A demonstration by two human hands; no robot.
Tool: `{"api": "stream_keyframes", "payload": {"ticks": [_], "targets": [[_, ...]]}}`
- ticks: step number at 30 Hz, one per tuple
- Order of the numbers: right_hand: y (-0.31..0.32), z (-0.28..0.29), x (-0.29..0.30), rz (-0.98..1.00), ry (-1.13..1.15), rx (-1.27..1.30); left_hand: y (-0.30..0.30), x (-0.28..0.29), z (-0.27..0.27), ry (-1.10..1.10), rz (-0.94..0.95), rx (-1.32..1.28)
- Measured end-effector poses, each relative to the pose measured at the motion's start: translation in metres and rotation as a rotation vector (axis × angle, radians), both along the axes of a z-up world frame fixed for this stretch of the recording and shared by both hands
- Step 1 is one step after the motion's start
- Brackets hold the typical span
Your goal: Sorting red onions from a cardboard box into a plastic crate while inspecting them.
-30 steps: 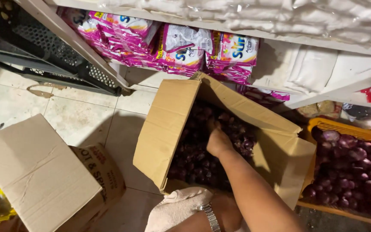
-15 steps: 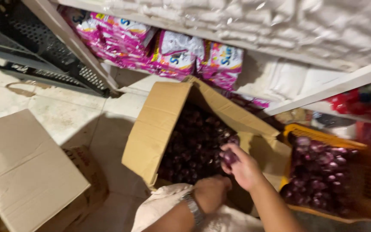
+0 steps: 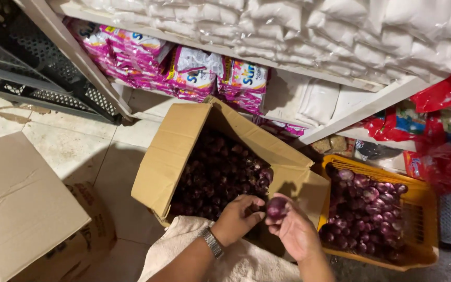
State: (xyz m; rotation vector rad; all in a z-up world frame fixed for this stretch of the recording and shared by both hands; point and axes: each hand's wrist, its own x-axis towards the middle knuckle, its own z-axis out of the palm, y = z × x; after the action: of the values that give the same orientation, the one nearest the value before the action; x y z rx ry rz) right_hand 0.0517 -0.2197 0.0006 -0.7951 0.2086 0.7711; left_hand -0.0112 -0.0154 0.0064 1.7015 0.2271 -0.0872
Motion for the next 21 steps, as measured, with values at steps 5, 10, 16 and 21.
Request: {"api": "stream_keyframes", "payload": {"ticks": [5, 10, 16, 21], "targets": [[0.009, 0.015, 0.009, 0.118, -0.011, -0.195, -0.001, 0.009, -0.009, -0.089, -0.021, -0.142], [0.006, 0.014, 0.009, 0.118, 0.015, -0.234, -0.001, 0.01, 0.01, -0.038, -0.049, -0.106], [0.0, 0.003, 0.008, 0.107, -0.036, -0.239, -0.003, 0.008, 0.006, -0.057, -0.054, -0.07], [-0.004, -0.008, 0.007, 0.094, -0.048, -0.192, 0.0, 0.005, 0.018, -0.107, -0.057, 0.042]]}}
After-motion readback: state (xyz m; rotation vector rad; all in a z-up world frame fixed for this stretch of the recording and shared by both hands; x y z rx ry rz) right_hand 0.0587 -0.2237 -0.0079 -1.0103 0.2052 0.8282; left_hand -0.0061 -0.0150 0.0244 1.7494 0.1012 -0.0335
